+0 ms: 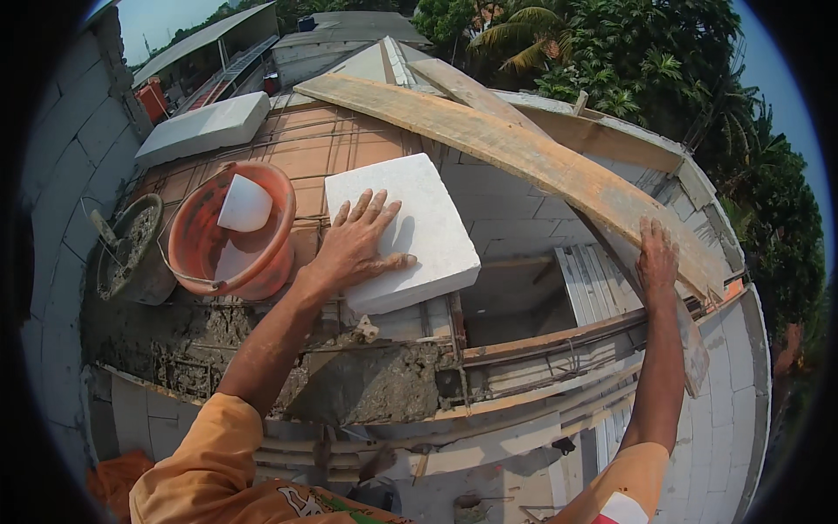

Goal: The person pours wet cement from a bucket onto a structure and levels it using a trowel. They move a wooden board and a white block, then pour water from a cup into a bucket and scrape out remaining cement.

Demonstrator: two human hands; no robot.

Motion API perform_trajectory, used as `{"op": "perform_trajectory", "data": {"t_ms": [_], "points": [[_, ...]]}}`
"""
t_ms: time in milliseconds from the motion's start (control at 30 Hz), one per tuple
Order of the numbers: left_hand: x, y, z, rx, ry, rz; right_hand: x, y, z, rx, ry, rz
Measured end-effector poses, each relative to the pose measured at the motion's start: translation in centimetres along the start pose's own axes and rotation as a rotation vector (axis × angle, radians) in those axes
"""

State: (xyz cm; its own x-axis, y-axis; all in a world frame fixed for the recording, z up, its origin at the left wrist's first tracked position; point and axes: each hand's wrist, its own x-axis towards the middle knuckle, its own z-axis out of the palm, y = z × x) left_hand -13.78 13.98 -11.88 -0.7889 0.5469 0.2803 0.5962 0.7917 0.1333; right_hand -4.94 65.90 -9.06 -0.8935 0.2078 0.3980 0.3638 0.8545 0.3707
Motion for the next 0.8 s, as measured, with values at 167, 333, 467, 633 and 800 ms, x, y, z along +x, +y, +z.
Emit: {"op": "perform_trajectory", "data": {"t_ms": [167, 333, 467, 633, 800], "points": [[0.1, -0.9, 2.0, -0.073, -0.052, 0.01, 2.3, 1.7, 2.7, -0.018, 0.096, -0.008], [0.2, -0.7, 2.7, -0.094, -0.054, -0.006, 3.7, 2.4, 6.0, -0.02, 0.07, 0.037], [0.4, -0.9, 3.0, -0.107, -0.069, -0.026, 6.6, 2.9, 8.7, -0.016, 0.072, 0.082], [0.6, -0.8, 2.9, -0.117, -0.088, -0.051, 9.1, 3.4, 11.5, -0.016, 0.051, 0.114], [0.6, -0.7, 2.7, -0.08, -0.107, -0.067, 8.3, 1.3, 15.6, 0.04, -0.023, 0.121]]}}
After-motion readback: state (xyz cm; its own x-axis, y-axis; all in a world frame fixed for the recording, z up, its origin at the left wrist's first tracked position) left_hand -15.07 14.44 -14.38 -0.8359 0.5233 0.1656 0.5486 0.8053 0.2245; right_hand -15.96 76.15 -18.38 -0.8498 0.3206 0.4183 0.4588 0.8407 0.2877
